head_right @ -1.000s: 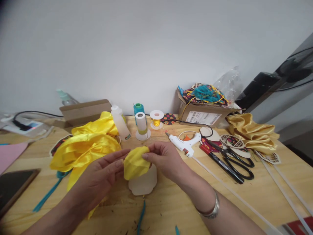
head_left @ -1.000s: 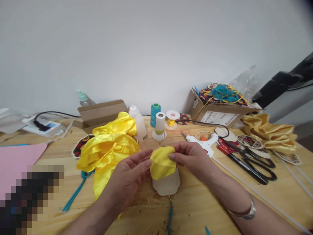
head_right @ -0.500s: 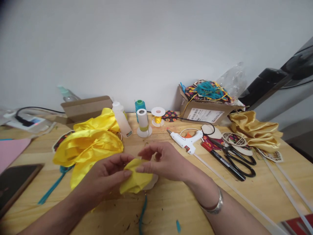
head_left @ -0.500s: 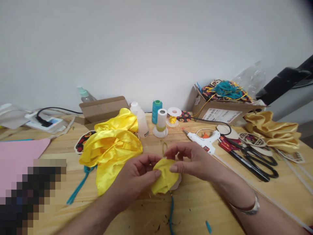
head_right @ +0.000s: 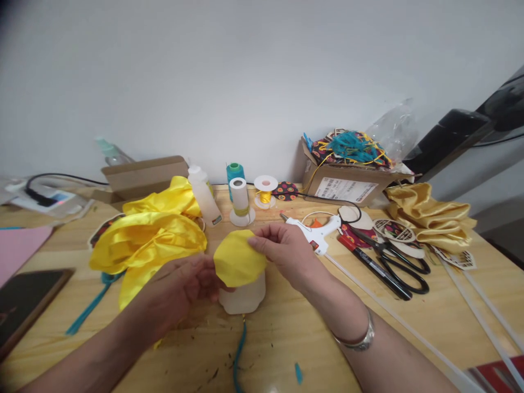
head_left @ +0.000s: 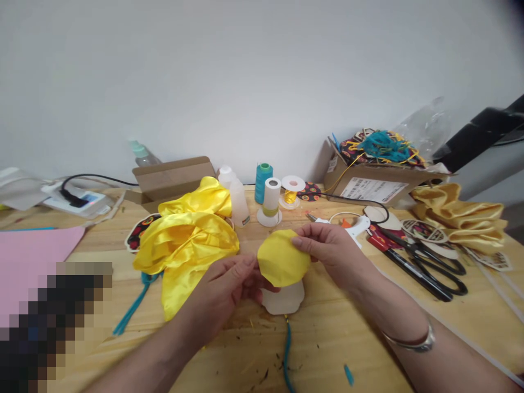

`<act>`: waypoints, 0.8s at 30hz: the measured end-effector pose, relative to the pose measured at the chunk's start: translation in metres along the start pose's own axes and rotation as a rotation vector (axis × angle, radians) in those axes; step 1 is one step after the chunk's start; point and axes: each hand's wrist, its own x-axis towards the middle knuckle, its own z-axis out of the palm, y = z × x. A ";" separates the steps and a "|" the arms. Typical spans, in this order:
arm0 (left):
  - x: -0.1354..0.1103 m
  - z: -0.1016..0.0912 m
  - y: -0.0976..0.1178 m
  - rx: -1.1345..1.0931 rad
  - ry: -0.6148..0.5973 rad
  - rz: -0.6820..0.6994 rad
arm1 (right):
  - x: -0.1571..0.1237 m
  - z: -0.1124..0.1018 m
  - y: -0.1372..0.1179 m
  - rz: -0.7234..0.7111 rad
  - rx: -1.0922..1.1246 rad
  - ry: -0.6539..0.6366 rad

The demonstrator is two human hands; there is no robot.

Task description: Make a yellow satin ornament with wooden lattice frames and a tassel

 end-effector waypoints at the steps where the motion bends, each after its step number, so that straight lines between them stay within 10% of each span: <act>1: -0.001 0.000 0.000 0.041 0.004 0.000 | 0.000 0.001 0.000 0.005 0.002 0.008; 24: 0.001 -0.002 0.001 -0.020 0.175 -0.016 | -0.001 0.002 0.001 -0.007 0.000 -0.023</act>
